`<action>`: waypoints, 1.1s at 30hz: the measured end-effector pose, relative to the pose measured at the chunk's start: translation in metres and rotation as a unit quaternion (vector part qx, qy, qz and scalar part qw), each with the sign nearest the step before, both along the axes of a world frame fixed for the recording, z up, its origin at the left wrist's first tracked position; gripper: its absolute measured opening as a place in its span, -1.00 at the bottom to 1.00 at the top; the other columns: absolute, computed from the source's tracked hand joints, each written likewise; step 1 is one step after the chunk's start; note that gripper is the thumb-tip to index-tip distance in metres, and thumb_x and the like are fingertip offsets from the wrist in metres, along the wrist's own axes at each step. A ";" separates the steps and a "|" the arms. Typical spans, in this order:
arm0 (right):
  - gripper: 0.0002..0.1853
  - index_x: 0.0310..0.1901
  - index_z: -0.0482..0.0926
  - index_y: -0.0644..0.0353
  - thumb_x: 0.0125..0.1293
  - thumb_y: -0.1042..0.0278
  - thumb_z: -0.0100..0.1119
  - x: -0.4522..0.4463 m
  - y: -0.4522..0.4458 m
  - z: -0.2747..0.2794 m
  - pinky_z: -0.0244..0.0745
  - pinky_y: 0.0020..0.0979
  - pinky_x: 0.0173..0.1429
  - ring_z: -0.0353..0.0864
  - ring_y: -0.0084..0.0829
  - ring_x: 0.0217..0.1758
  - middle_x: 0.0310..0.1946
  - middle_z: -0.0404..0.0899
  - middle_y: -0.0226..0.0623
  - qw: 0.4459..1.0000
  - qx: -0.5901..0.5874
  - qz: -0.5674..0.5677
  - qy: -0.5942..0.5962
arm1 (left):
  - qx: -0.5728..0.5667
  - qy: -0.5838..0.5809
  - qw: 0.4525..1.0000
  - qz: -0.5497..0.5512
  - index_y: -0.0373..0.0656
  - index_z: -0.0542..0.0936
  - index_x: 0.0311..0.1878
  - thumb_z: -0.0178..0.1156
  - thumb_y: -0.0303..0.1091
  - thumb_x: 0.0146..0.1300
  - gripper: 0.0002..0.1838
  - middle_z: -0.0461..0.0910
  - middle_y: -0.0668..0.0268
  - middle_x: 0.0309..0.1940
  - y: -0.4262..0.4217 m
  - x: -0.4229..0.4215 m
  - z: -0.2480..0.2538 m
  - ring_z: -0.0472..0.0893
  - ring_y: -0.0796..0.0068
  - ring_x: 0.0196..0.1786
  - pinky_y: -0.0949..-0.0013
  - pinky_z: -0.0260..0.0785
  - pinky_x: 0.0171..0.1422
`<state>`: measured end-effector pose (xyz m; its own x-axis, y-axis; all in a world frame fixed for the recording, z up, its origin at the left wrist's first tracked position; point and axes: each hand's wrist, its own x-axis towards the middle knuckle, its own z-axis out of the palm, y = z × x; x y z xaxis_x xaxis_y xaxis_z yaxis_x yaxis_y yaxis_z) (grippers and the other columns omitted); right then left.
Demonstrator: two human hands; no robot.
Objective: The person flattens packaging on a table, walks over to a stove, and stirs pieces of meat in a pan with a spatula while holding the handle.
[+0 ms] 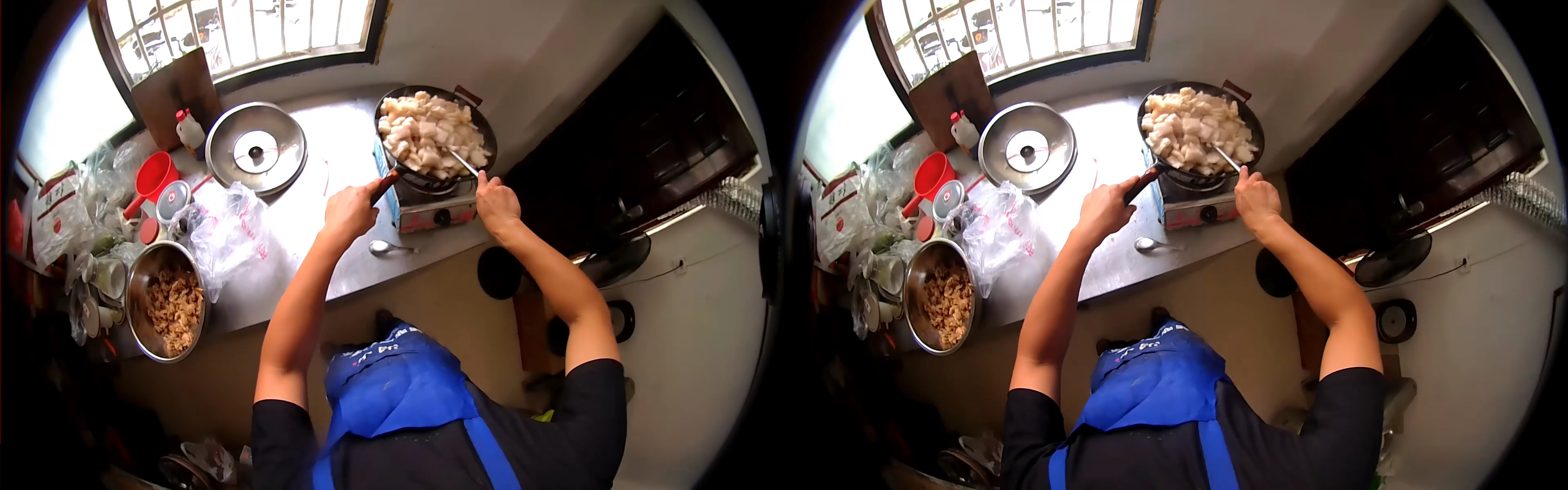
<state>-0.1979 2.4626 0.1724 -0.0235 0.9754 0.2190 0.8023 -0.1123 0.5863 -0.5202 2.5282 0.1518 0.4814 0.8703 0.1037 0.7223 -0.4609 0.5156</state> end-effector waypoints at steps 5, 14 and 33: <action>-0.71 0.11 0.69 0.01 0.44 0.28 0.12 0.025 -0.011 0.031 0.65 -0.08 -0.07 0.74 0.03 -0.23 -0.29 0.70 0.01 0.956 0.002 -0.057 0.287 | -0.012 -0.023 1.000 0.009 0.20 0.54 0.39 0.35 -0.17 0.18 -0.36 0.72 -0.01 -0.24 -0.002 -0.001 -0.005 0.70 -0.04 -0.17 0.04 0.53 -0.03; -0.73 -0.16 0.78 0.09 0.33 0.09 0.28 0.054 -0.016 0.173 0.60 -0.07 0.03 0.71 0.00 -0.10 -0.25 0.74 -0.06 0.942 -0.071 -0.150 0.291 | -0.057 -0.270 0.958 0.077 -0.12 0.65 0.22 0.34 -0.07 0.26 -0.48 0.74 -0.02 -0.18 -0.017 -0.005 -0.020 0.74 0.01 -0.12 0.16 0.54 0.05; -0.87 -0.27 0.75 0.06 0.24 0.47 0.22 -0.015 0.069 0.256 0.57 -0.22 -0.19 0.67 -0.31 -0.21 -0.32 0.60 -0.39 0.901 -0.181 0.382 -0.096 | -0.143 -0.275 0.947 0.083 -0.14 0.66 0.21 0.29 -0.18 0.26 -0.53 0.73 -0.07 -0.22 -0.007 0.000 -0.028 0.72 -0.06 -0.16 0.11 0.52 0.03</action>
<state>-0.2127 2.5312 0.4283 -0.7227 0.6645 -0.1902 0.4440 0.6572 0.6091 -0.5206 2.5214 0.1243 0.2763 0.9598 0.0485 0.3580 -0.1496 0.9216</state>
